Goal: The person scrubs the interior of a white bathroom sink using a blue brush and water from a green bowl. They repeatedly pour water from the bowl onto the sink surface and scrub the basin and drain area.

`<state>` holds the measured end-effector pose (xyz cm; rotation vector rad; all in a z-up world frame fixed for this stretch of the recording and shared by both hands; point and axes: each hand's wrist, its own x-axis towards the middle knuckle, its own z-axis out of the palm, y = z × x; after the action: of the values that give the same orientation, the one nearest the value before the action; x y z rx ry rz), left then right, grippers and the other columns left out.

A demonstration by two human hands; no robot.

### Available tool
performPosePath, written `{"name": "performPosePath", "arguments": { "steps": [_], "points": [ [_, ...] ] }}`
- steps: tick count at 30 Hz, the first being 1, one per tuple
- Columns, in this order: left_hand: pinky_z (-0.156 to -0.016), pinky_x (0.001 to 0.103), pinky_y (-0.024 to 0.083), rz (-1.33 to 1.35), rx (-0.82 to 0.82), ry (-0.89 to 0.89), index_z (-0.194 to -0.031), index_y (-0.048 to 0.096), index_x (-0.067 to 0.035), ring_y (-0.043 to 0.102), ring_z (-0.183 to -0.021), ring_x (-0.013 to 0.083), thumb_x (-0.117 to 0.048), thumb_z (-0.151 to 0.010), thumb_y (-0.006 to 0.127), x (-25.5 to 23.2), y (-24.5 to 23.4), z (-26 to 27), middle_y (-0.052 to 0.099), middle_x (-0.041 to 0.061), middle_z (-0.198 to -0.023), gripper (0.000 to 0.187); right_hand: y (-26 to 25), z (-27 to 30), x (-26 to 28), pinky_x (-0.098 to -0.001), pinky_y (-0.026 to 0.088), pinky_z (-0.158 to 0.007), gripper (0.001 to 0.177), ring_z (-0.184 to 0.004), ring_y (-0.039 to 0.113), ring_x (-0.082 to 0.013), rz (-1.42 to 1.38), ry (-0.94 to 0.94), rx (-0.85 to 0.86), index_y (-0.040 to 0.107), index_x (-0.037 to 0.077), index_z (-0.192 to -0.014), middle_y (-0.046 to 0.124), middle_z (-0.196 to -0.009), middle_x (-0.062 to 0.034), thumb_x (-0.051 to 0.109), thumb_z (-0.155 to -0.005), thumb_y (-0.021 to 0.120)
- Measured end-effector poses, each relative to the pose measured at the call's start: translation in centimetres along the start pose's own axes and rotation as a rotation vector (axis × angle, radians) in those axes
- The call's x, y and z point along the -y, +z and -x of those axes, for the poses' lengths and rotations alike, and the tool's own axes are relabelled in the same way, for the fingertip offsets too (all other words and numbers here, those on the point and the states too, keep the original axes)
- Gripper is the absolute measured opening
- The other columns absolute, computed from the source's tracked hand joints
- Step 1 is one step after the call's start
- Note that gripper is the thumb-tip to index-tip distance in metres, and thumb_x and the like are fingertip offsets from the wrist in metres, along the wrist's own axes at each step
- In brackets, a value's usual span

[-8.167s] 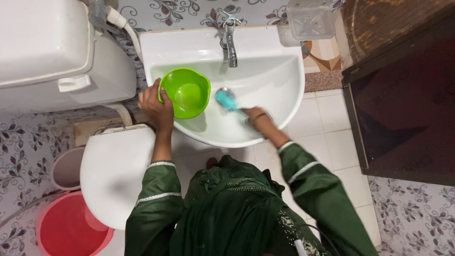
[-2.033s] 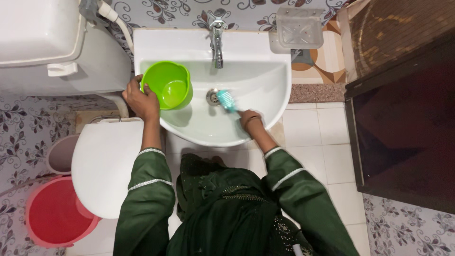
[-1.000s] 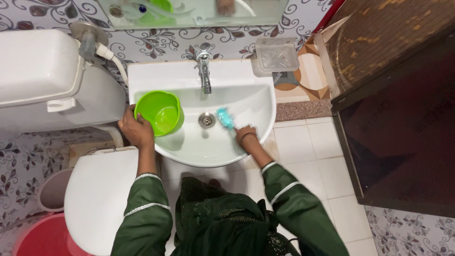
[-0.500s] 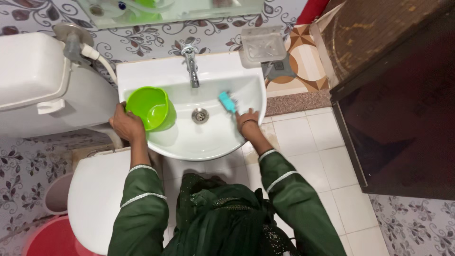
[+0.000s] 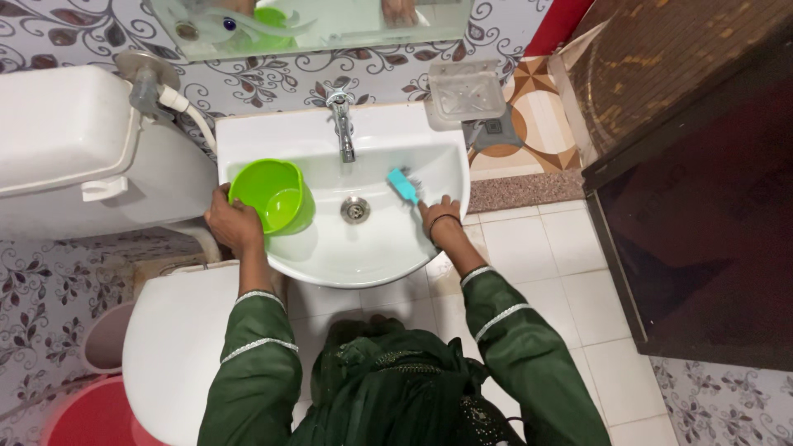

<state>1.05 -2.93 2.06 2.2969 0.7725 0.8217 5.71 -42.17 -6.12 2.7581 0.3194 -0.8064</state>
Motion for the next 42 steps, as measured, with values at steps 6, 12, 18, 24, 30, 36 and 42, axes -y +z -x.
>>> {"name": "performPosePath", "arguments": {
  "steps": [6, 12, 18, 24, 30, 36, 42],
  "points": [
    [-0.087, 0.051, 0.051, 0.01, -0.019, 0.039, -0.116, 0.072, -0.011, 0.065, -0.103, 0.0406, 0.002, -0.084, 0.071, 0.4, -0.1, -0.1, 0.074, 0.016, -0.111, 0.035, -0.8, 3.0, 11.1, -0.0545, 0.05, -0.104, 0.065, -0.126, 0.056, -0.0474, -0.336, -0.254, 0.142, 0.031, 0.037, -0.158, 0.056, -0.133, -0.0273, 0.025, -0.099, 0.054],
    [-0.085, 0.053, 0.05, 0.04, -0.035, 0.059, -0.117, 0.071, -0.009, 0.065, -0.102, 0.0418, 0.001, -0.084, 0.07, 0.6, 0.1, 0.2, 0.073, 0.017, -0.11, 0.035, -1.1, 2.2, 5.4, -0.0517, 0.05, -0.102, 0.064, -0.116, 0.066, -0.0386, -0.154, -0.235, 0.078, 0.03, 0.035, -0.16, 0.069, -0.122, -0.0235, 0.022, -0.1, 0.05],
    [-0.084, 0.053, 0.05, 0.016, -0.029, 0.028, -0.118, 0.07, -0.01, 0.065, -0.102, 0.0417, -0.001, -0.087, 0.069, 0.7, 0.6, 0.1, 0.073, 0.016, -0.113, 0.033, -2.1, 2.3, 1.5, -0.0523, 0.039, -0.109, 0.069, -0.136, 0.049, -0.0371, -0.076, -0.059, 0.03, 0.032, 0.023, -0.159, 0.066, -0.133, -0.0173, 0.019, -0.096, 0.058],
    [-0.085, 0.052, 0.049, 0.014, -0.043, 0.058, -0.118, 0.07, -0.01, 0.064, -0.103, 0.042, -0.001, -0.088, 0.069, 1.0, 0.6, 0.1, 0.073, 0.016, -0.113, 0.031, -1.9, 5.8, 10.5, -0.0533, 0.048, -0.106, 0.061, -0.122, 0.063, -0.0409, -0.283, -0.383, 0.135, 0.038, 0.032, -0.157, 0.066, -0.13, -0.0205, 0.024, -0.099, 0.052],
    [-0.087, 0.051, 0.05, 0.03, -0.032, 0.061, -0.115, 0.071, -0.01, 0.065, -0.103, 0.0414, 0.0, -0.085, 0.069, 0.5, -0.1, 0.3, 0.073, 0.016, -0.112, 0.032, -0.5, -0.3, -0.5, -0.0619, 0.035, -0.11, 0.069, -0.132, 0.054, -0.0335, -0.082, -0.059, 0.062, 0.03, 0.027, -0.159, 0.064, -0.136, -0.014, 0.023, -0.095, 0.054],
    [-0.089, 0.05, 0.051, 0.051, -0.058, 0.082, -0.117, 0.071, -0.009, 0.065, -0.104, 0.0408, 0.001, -0.085, 0.068, 1.2, 0.9, 0.1, 0.073, 0.017, -0.111, 0.034, 1.0, 0.5, 5.3, -0.061, 0.04, -0.106, 0.073, -0.123, 0.059, -0.0388, -0.079, -0.221, 0.073, 0.028, 0.024, -0.159, 0.066, -0.128, -0.0193, 0.021, -0.093, 0.058],
    [-0.092, 0.05, 0.049, 0.039, -0.035, 0.041, -0.121, 0.071, -0.01, 0.063, -0.108, 0.0405, 0.001, -0.086, 0.067, 1.6, 1.4, 0.1, 0.072, 0.017, -0.113, 0.036, -0.6, 3.9, 10.0, -0.0582, 0.047, -0.105, 0.065, -0.118, 0.065, -0.0433, -0.221, -0.441, 0.083, 0.036, 0.027, -0.157, 0.07, -0.121, -0.0228, 0.022, -0.095, 0.055]
  ]
}}
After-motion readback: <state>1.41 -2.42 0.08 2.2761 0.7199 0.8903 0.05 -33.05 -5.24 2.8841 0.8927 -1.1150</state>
